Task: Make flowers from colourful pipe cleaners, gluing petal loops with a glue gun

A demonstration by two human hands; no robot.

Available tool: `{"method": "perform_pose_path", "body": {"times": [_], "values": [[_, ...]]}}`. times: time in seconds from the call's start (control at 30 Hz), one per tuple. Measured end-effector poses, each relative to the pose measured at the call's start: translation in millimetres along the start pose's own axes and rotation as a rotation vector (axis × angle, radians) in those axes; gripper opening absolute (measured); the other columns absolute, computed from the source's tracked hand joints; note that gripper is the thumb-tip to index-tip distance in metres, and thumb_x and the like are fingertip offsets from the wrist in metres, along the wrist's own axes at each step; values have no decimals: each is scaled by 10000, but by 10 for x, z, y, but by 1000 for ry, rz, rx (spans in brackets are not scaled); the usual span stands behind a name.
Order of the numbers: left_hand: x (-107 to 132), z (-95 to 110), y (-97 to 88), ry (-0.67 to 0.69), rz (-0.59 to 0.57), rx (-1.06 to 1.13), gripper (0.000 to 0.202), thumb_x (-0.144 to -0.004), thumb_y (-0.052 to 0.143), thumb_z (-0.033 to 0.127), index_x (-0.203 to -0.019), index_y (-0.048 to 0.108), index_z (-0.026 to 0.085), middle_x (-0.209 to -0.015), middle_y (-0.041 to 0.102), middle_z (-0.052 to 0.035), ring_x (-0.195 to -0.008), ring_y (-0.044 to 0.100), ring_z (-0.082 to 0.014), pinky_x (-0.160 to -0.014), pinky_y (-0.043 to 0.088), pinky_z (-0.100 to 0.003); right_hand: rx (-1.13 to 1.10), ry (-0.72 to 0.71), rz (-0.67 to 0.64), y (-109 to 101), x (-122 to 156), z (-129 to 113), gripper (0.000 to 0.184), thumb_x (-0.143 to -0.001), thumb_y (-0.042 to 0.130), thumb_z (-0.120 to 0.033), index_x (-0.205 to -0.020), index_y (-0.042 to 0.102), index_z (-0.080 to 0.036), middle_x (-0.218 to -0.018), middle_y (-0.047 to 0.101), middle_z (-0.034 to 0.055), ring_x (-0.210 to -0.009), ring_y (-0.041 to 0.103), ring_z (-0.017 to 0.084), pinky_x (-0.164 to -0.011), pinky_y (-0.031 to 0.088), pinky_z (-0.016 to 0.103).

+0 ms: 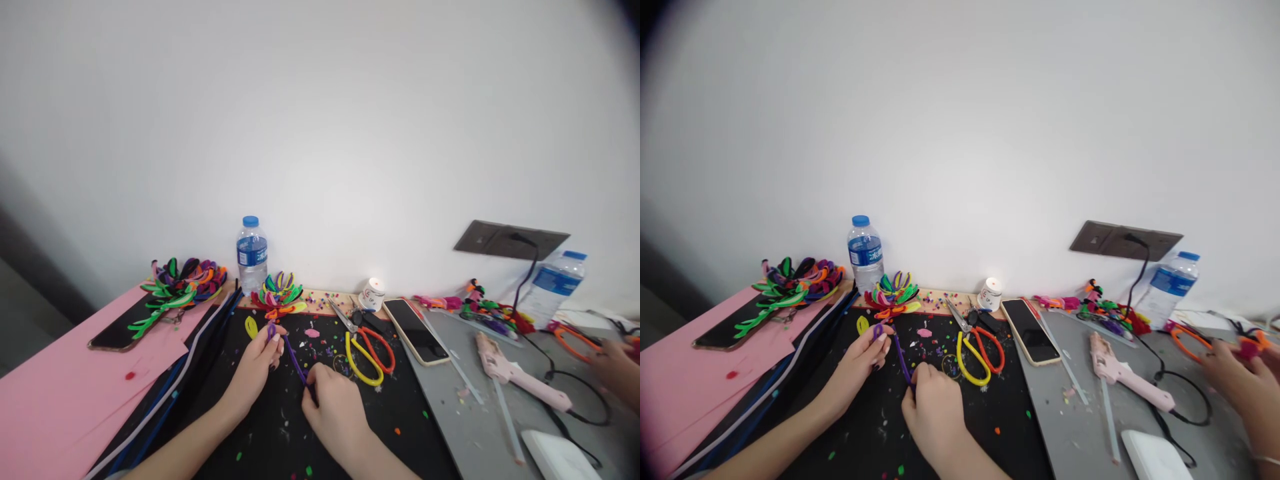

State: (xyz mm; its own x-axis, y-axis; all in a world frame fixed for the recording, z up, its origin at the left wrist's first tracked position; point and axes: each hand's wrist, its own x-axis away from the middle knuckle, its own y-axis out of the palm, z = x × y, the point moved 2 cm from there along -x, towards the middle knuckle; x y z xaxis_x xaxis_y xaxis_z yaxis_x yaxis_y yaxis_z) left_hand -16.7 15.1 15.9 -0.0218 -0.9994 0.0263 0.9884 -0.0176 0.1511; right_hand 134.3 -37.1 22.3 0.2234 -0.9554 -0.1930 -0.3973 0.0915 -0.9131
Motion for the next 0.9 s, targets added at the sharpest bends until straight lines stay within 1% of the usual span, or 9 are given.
{"method": "perform_pose_path", "body": {"times": [0.1,0.23,0.33,0.4,0.47,0.67,0.73,0.8,0.9], "values": [[13,10,4,-28,-29,-26,244,-788,536,399,-884,522,175,-590,433,71,-461,346,-70,-442,273,-190,-168,44,46,-12,-16,90,81,-818,452,-165,-833,524,-200,-629,587,-12,-527,555,138,-514,341,227],[59,30,51,-51,-63,-45,264,-748,612,386,-860,508,172,-522,412,97,-420,286,-53,-410,208,-183,-456,36,130,-22,2,147,103,-892,375,-214,-874,475,-199,-620,573,-17,-527,548,129,-497,355,211],[130,40,137,-112,-185,-55,304,-691,685,346,-881,553,148,-518,439,90,-418,297,-46,-410,206,-183,-584,-39,117,-22,32,121,98,-901,378,-213,-872,470,-198,-662,599,-5,-568,571,126,-534,389,203],[176,46,185,-159,-264,-42,261,-689,686,348,-788,583,129,-500,453,76,-401,274,-37,-402,178,-188,-608,-103,84,-30,45,92,88,-892,396,-191,-871,481,-198,-694,618,1,-604,590,126,-571,407,202],[198,57,197,-158,-264,-27,258,-722,656,366,-685,583,121,-499,471,58,-393,256,-29,-401,159,-194,-600,-140,64,-45,49,80,98,-884,401,-170,-868,493,-197,-696,623,2,-614,595,126,-581,411,202],[117,107,51,-70,-19,108,291,-732,655,398,-672,580,124,-539,495,53,-392,239,-19,-399,138,-195,-586,-97,112,-106,19,165,140,-878,399,-168,-820,524,-192,-653,606,0,-572,575,126,-551,405,206],[61,139,-35,-31,77,163,297,-727,661,403,-667,586,122,-503,445,71,-398,230,-22,-401,148,-190,-611,-57,155,-133,-3,217,147,-871,416,-183,-791,540,-191,-653,610,6,-580,579,132,-558,414,212],[-2,176,-126,11,170,217,303,-725,669,396,-628,574,124,-441,328,102,-403,224,-30,-408,179,-184,-654,10,201,-162,-35,277,146,-863,434,-202,-777,552,-189,-649,615,12,-558,569,134,-542,418,219],[-71,216,-220,85,270,304,297,-689,708,370,-602,539,141,-453,339,104,-409,222,-33,-411,208,-183,-744,110,240,-202,-89,350,139,-864,436,-239,-803,549,-185,-651,616,19,-494,521,129,-488,412,226]]}}
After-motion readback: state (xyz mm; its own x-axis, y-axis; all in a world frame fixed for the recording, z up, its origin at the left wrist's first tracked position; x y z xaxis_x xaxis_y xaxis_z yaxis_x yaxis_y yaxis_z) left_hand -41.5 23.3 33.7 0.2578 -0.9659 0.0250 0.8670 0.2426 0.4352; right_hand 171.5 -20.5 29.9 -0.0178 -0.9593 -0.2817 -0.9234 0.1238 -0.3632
